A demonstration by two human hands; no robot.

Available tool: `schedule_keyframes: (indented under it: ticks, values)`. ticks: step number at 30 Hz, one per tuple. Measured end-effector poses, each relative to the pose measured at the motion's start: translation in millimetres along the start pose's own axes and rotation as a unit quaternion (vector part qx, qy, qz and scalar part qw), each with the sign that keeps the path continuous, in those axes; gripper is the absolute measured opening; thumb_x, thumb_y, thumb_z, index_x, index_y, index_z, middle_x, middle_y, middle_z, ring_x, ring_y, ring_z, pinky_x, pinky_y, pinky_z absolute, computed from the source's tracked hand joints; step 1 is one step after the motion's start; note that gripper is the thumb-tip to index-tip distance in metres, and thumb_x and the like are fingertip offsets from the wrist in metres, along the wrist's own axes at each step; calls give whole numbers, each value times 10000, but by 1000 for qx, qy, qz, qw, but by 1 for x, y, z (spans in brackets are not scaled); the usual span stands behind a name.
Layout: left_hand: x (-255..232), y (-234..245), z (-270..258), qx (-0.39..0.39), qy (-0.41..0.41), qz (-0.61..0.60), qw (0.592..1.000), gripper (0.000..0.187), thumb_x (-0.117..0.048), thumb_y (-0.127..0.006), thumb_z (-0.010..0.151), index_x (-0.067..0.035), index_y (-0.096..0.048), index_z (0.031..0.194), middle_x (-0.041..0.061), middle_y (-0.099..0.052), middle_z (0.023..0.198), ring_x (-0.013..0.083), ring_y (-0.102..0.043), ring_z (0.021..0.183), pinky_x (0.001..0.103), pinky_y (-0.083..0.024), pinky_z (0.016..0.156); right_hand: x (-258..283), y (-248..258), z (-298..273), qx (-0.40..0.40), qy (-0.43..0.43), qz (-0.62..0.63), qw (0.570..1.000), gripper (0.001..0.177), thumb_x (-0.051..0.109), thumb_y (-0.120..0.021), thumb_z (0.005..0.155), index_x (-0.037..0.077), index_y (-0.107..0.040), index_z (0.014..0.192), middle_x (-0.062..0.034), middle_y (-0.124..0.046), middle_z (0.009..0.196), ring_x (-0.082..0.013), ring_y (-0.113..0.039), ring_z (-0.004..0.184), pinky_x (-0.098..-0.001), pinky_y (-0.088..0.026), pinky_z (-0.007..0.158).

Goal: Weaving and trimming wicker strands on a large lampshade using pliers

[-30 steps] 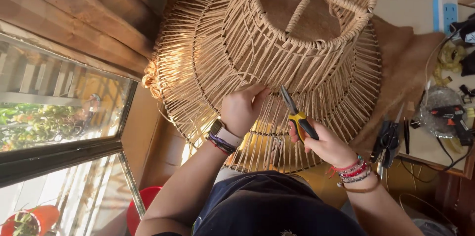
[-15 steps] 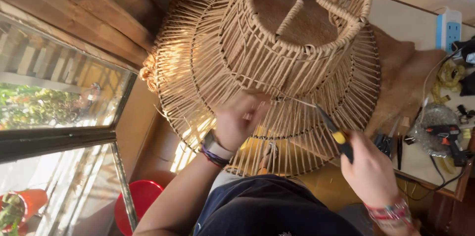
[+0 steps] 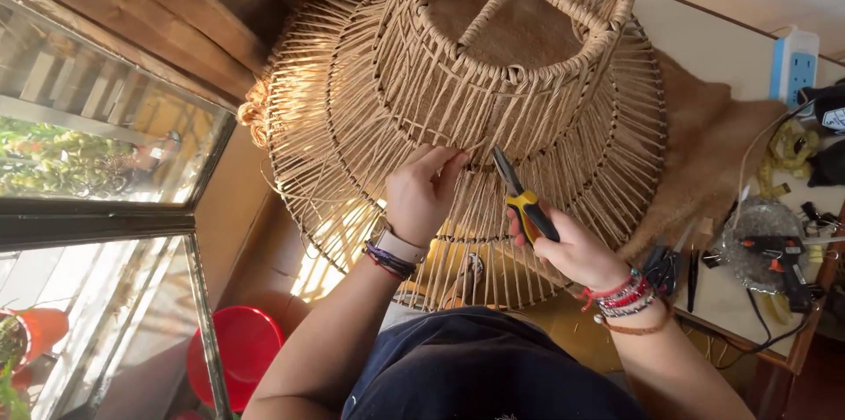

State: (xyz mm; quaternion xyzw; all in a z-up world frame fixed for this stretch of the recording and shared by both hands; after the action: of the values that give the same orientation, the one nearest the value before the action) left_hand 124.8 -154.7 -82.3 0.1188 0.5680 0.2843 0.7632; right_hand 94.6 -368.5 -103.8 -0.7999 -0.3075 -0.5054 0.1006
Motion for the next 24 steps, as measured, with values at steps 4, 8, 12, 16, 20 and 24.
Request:
schedule_keyframes:
  ticks: [4,8,12,16,20,24]
  values:
    - [-2,-4,1,24,-13,-5,1000,85,-232,-719,959,-150,-735,943,35,-660,774,262,-661,575,327,-529,504,3,2,7,-3,14,-22,1000,377,-86,-453,725,-24,-669,1026,-133,-700,904,-217,-648,915,-329,-569,659]
    - [-3,-1,-3,-10,-24,-51,998,72,-238,-785,916,-180,-768,953,-3,-704,856,155,-644,555,239,-515,475,-7,29,-15,-140,32,-258,955,302,-11,-546,811,11,-682,1080,-132,-704,816,-223,-686,717,-354,-561,600]
    - [-47,20,-3,-39,-110,-133,984,61,-178,-751,938,-161,-789,981,37,-764,987,195,-715,724,258,-566,560,-73,90,-87,-294,17,-435,851,373,183,-678,840,233,-622,1205,-40,-734,949,-264,-744,895,-403,-616,772]
    - [-84,-28,-9,68,-191,-123,972,377,-297,-667,991,-53,-674,1278,216,-713,1188,401,-701,1092,478,-615,873,-46,72,-82,-264,82,-396,875,424,101,-685,826,178,-630,1240,-85,-747,1036,-305,-732,984,-410,-616,831]
    - [-39,-43,-6,46,-57,-19,997,96,-234,-702,967,-162,-764,956,7,-724,738,206,-697,604,285,-551,551,-24,54,-34,-128,84,-214,965,423,11,-595,784,67,-618,1203,-169,-740,985,-348,-716,984,-525,-583,865]
    - [-24,-46,-6,12,-4,22,1000,86,-204,-690,935,-159,-749,890,38,-673,637,242,-672,519,334,-510,450,-18,47,-11,9,38,-75,996,403,-114,-431,769,22,-656,1073,-90,-709,960,-224,-679,982,-424,-621,746]
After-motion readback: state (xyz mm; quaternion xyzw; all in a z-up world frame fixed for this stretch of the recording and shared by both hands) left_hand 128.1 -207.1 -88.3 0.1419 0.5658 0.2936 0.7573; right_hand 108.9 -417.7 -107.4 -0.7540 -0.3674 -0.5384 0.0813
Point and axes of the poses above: each hand's wrist, its own z-axis towards the middle knuckle, its own y-axis out of the back of the hand, x = y × z, the point moved 7 cm from there along z, towards the middle knuckle
